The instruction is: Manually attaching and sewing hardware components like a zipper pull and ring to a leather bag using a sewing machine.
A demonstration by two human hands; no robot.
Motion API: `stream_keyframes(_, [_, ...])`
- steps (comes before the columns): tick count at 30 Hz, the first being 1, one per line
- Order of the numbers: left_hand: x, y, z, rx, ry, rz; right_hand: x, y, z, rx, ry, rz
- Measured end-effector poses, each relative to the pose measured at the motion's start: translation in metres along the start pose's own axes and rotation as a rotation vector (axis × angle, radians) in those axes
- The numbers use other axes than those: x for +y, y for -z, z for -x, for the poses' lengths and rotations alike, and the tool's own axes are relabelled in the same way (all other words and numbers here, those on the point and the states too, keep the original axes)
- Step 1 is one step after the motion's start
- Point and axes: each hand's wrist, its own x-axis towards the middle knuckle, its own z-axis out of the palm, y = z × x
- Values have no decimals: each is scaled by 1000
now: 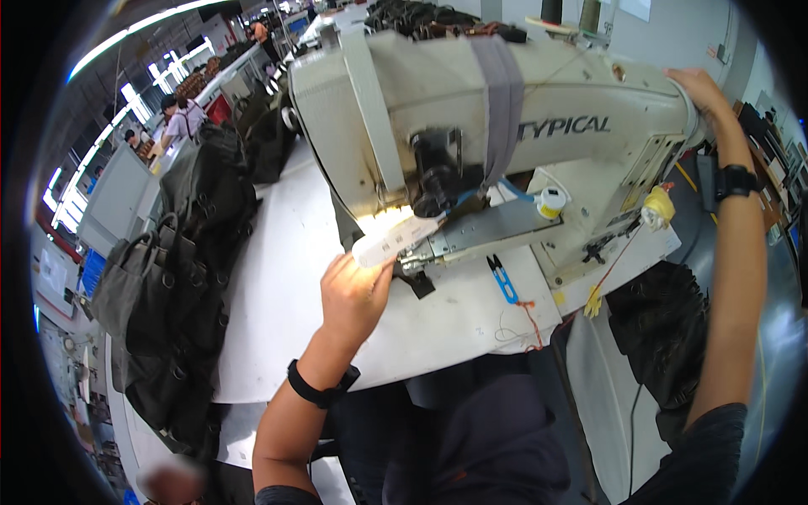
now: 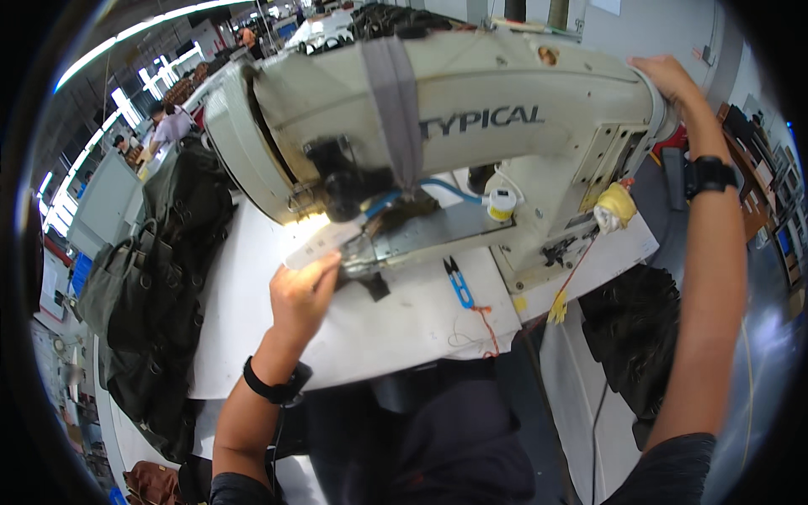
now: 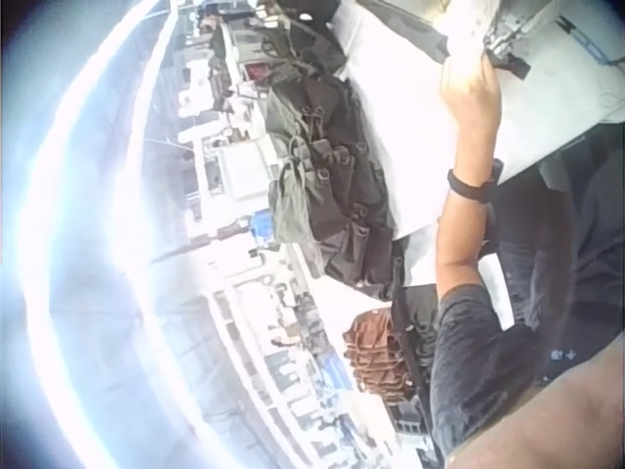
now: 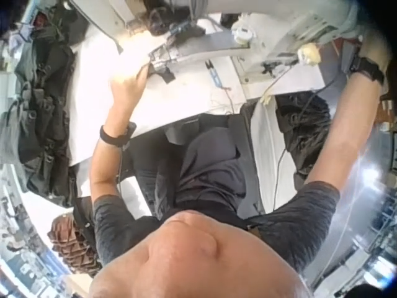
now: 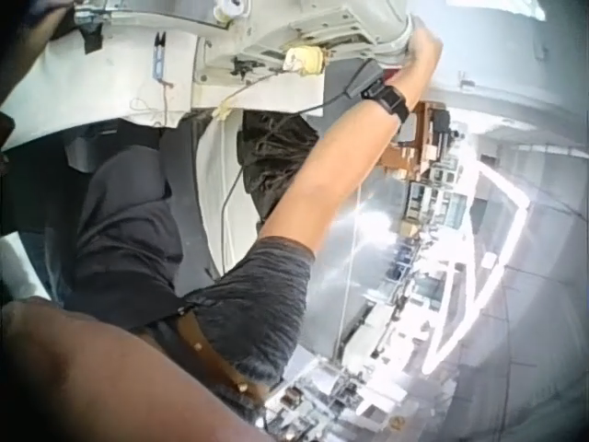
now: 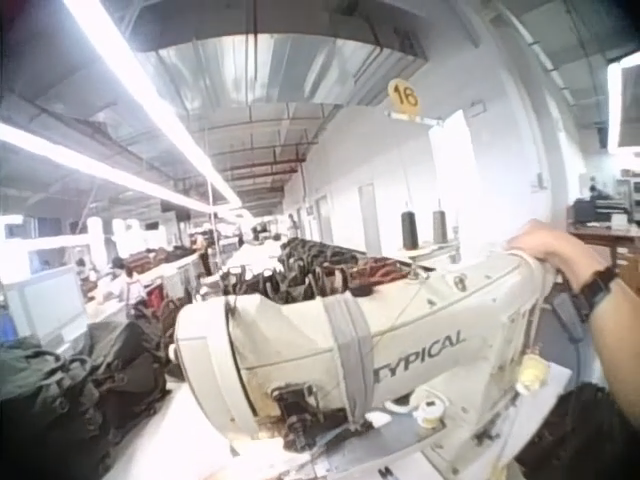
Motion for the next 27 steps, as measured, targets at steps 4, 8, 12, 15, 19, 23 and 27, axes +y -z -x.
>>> stream_keyframes(4, [-1,1,3,12,-20,-16,32,-70,48,728,202,-281])
stream_keyframes(8, [-2,2,5,31,-65,-12,44,-114,73,958,333,-616])
stream_keyframes(12, [-14,10,2,-13,-114,26,38,-112,91,904,277,-666])
stream_keyframes(15, [-37,24,-8,-232,-233,38,42,-123,128,875,205,-739])
stream_keyframes(19, [-52,36,-39,-351,-486,-224,16,-168,255,816,213,-848])
stream_keyframes(23, [-57,27,-63,-362,-663,-248,-53,-240,353,424,230,-601])
stream_keyframes(27, [-60,22,-75,-693,-170,238,-107,-303,351,-95,122,-860])
